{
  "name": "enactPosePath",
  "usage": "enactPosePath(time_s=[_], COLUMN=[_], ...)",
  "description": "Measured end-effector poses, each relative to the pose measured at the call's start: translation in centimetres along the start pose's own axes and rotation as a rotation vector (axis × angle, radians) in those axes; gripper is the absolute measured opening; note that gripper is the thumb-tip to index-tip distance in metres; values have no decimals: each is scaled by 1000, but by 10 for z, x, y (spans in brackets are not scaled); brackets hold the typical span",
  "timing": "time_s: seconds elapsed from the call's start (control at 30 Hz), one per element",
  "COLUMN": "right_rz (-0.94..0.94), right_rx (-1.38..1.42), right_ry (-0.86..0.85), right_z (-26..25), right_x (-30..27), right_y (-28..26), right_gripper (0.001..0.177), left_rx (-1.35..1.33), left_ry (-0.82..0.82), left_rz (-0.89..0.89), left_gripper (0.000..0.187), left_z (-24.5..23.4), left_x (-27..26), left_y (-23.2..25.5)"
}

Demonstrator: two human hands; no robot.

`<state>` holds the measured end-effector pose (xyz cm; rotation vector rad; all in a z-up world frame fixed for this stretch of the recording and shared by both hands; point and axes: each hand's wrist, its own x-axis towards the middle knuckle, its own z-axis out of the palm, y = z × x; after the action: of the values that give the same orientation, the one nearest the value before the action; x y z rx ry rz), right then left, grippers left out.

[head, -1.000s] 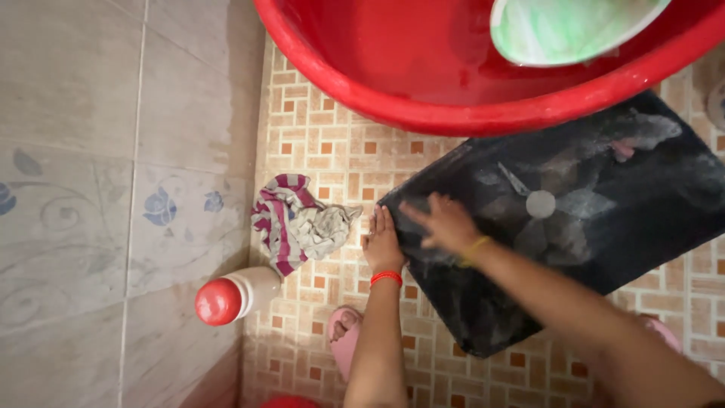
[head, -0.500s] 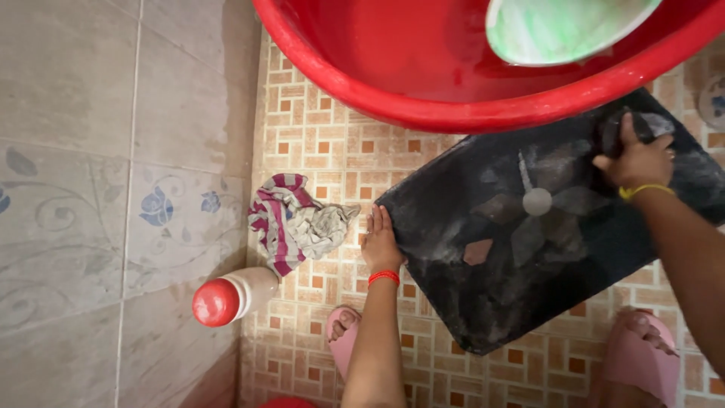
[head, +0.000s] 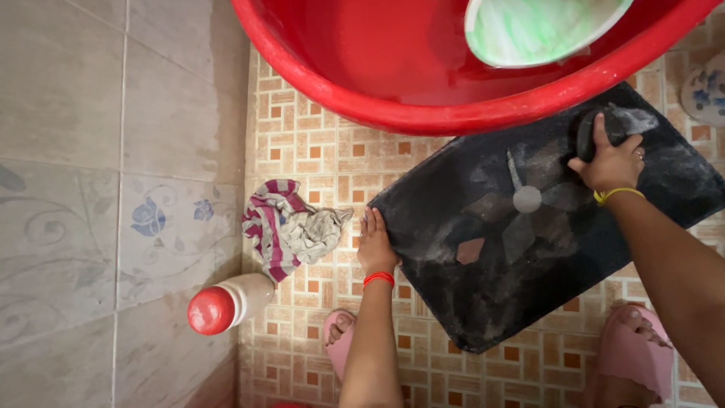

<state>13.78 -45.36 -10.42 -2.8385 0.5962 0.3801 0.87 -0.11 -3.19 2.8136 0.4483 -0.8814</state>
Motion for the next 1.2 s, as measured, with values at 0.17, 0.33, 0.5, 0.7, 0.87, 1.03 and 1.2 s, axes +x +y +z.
enactPosePath(time_s=[0.17,0.33,0.5,0.7,0.87,1.03,1.2], right_rz=[25,44,-23,2,-66,-387,-803], right_rx=[18,70,76,65,-1,-362,-499], right_ry=[-26,-53,-42,-42,-14,-236,-479], right_z=[-4,-9,-11,-15,-15,-37,-60], right_x=[-6,-6,-5,-9,-13,-65,-111], right_y=[-3,-6,-1,-7,-8,-26,-19], right_gripper=[116,114,114,115,116,109,106], left_rx=[35,355,135,25,68,58,-75], left_ry=[-35,275,114,-345,-116,-134,-55], left_rz=[-16,-11,294,310,426,404,420], left_gripper=[140,91,87,101,88,85,63], left_z=[-16,53,-4,-17,36,31,43], left_x=[-9,22,-53,-75,-49,-53,-48], left_y=[8,24,111,137,121,124,124])
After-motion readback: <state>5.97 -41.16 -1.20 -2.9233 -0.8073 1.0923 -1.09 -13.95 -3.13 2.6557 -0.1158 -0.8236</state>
